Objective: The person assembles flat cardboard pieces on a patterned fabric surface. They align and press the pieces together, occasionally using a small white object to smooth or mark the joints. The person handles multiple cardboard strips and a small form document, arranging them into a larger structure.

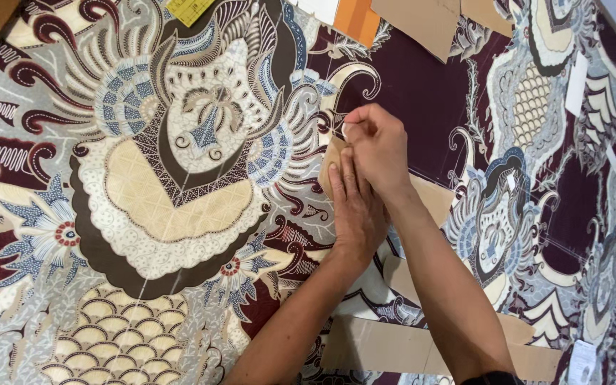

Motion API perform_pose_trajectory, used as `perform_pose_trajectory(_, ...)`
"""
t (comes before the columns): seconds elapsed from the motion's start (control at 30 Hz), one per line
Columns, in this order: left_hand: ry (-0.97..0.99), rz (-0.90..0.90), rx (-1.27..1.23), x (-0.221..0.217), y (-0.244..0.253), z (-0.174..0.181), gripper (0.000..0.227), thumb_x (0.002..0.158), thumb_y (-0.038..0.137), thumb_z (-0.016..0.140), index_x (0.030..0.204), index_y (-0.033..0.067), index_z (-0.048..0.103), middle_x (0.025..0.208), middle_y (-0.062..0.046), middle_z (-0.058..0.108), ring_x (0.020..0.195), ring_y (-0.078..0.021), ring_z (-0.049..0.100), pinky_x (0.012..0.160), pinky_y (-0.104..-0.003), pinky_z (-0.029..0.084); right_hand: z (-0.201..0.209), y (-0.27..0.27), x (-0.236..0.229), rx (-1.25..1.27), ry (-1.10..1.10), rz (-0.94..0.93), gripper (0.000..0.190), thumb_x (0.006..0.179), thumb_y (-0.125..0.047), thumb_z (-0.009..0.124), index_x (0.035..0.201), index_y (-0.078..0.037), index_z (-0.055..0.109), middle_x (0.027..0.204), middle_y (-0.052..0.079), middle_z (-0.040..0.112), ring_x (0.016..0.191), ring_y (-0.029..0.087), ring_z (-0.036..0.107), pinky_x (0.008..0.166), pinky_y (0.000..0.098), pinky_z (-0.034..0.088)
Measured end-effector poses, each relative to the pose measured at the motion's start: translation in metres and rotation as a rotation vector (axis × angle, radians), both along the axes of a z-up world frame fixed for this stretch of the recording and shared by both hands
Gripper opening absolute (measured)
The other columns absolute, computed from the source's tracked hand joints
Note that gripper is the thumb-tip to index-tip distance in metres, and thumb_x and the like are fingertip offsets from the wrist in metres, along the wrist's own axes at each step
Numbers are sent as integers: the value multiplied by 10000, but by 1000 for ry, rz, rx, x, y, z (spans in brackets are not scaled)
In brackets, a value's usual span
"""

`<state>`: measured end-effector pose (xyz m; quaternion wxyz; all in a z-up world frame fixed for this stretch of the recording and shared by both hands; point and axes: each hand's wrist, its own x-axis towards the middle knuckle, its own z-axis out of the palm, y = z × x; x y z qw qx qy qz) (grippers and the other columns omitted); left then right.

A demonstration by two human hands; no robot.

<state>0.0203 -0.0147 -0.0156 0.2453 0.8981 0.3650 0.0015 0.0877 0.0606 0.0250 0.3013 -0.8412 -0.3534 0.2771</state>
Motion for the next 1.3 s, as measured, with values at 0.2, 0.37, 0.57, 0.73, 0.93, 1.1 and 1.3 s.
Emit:
perform_pose_trajectory(0.2,-34,71,41,2,-2,-3,808,1025,489,366,1612,-30,168,1664,-296,151,1539,-479,85,1221,-611,104,9,-5,-1,39,162,29,147,972,-23,656,1096,17,724,804,28,714,701,69,665,661,224,575)
perform_pose_trajectory(0.37,-11,14,24,0,0,1,812,1029,494,380,1604,-45,183,1661,-302,163,1537,-488,101,1210,-630,91,7,-5,-4,-94,-96,113,177,983,-59,600,1084,12,727,820,60,735,694,73,689,644,251,586)
perform_pose_trajectory(0.57,-13,-9,-9,-4,1,4,805,998,475,431,1606,-9,223,1659,-249,202,1537,-478,106,1204,-653,56,1,2,-8,-146,-274,144,151,885,-86,723,998,14,735,804,96,763,700,109,711,653,276,573)
perform_pose_trajectory(0.73,27,-18,10,-2,1,4,807,999,487,420,1598,-19,230,1659,-250,208,1533,-476,95,1193,-643,47,1,7,-13,-166,-276,132,134,881,-83,728,983,-20,788,794,72,772,695,108,707,653,266,558)
perform_pose_trajectory(0.93,-3,-23,-26,2,-2,-3,814,997,498,418,1602,-6,214,1668,-218,211,1542,-448,96,1198,-642,23,-1,8,-14,-155,-323,147,108,872,-73,723,951,-6,754,780,78,761,675,105,706,627,268,560)
perform_pose_trajectory(1.1,-23,-18,-60,3,-2,-2,815,990,502,432,1614,27,212,1668,-187,223,1553,-410,109,1205,-646,7,-6,8,-13,-119,-403,166,107,875,-74,724,939,-10,782,761,100,768,664,131,721,624,277,566)
perform_pose_trajectory(1.3,-70,4,-62,9,-16,-16,801,986,507,439,1615,58,225,1673,-153,243,1553,-389,138,1212,-653,22,-12,6,-11,-64,-458,232,92,893,-59,704,916,-1,772,769,112,766,662,151,750,626,289,590)
